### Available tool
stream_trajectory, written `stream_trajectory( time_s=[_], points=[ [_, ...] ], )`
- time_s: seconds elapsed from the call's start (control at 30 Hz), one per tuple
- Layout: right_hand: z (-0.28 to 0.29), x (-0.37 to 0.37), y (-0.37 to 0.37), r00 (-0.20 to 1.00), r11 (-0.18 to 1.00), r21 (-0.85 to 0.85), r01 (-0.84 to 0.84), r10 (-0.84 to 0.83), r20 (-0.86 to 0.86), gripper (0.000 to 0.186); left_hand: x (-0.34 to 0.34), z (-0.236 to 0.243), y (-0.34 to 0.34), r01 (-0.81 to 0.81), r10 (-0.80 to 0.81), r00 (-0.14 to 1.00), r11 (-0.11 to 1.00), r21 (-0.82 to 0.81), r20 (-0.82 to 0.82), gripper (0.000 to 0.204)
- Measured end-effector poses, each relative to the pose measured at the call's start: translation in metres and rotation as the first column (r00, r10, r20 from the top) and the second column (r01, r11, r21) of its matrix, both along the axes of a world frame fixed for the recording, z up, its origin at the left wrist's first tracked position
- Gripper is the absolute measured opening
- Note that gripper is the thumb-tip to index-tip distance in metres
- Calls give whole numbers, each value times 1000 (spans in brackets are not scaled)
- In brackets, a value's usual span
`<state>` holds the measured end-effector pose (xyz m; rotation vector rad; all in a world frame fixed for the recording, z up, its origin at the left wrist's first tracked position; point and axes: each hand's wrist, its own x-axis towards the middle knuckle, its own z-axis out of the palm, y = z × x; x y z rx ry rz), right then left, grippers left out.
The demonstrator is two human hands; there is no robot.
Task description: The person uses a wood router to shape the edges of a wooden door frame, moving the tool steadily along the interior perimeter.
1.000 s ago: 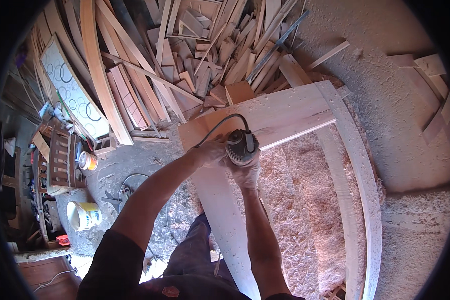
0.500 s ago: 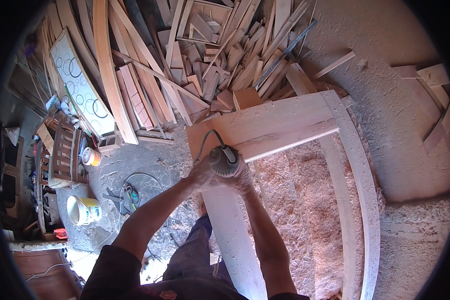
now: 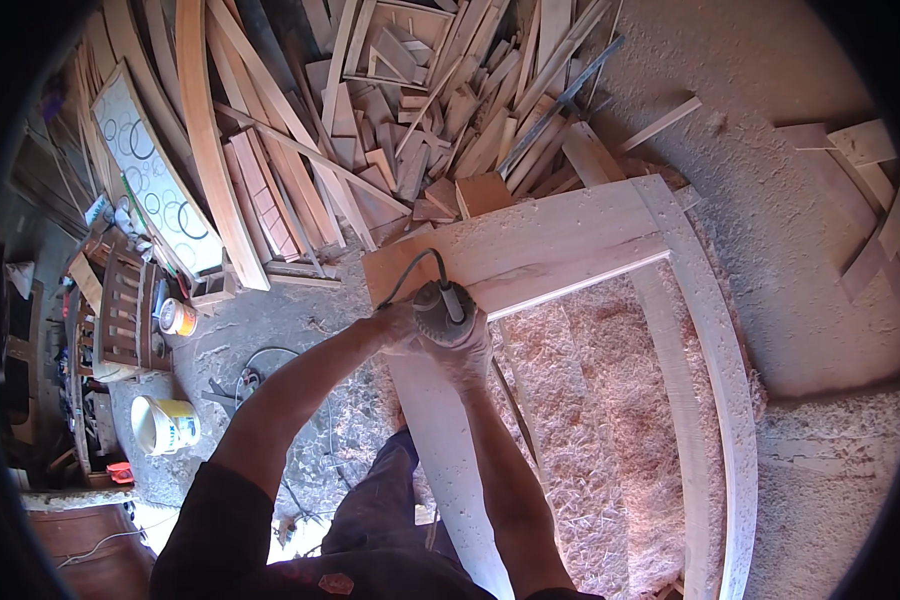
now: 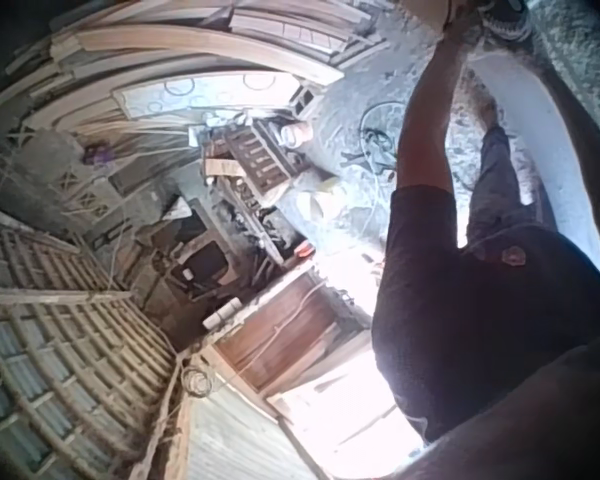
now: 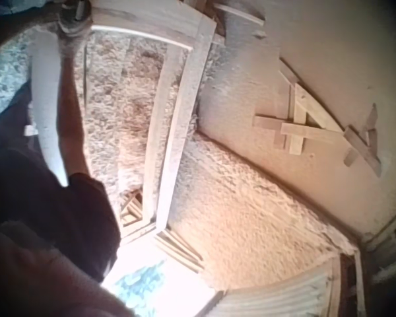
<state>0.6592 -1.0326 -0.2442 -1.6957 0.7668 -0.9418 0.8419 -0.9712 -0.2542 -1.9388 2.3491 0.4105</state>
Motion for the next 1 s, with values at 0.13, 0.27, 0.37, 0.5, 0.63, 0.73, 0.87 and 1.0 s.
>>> stream_trajectory(
  time_s=[0.13, 0.27, 0.37, 0.5, 0.63, 0.73, 0.87, 1.0],
  points=[
    [3, -4, -15, 999, 994, 104, -39, 37, 28, 92, 5, -24, -19, -2, -1, 981, 1000, 16, 196, 101],
    [17, -17, -31, 974, 960, 229, -162, 118, 196, 86, -17, -14, -36, -41, 44, 998, 998, -52, 53, 108],
    [19, -19, -36, 957, 914, 286, -289, 272, 100, 88, -20, -10, -19, -143, 131, 984, 985, -99, -117, 111],
    [21, -14, -27, 900, 869, 232, -437, 422, 114, 92, -34, -11, 22, -318, 273, 928, 936, -153, -254, 116],
    [8, -15, -33, 881, 863, 201, -463, 473, 0, 97, -49, 7, 37, -401, 364, 898, 908, -118, -247, 121],
    [19, -12, -33, 821, 795, 257, -550, 571, -10, 102, -59, 11, 49, -473, 442, 868, 875, -105, -227, 124],
    [17, -23, -38, 794, 783, 214, -585, 606, -47, 104, -80, 11, 52, -535, 489, 819, 840, -93, -299, 124],
    [8, -39, -37, 809, 811, 153, -564, 580, -91, 106, -95, -9, 57, -549, 494, 794, 833, -69, -354, 119]
  ],
)
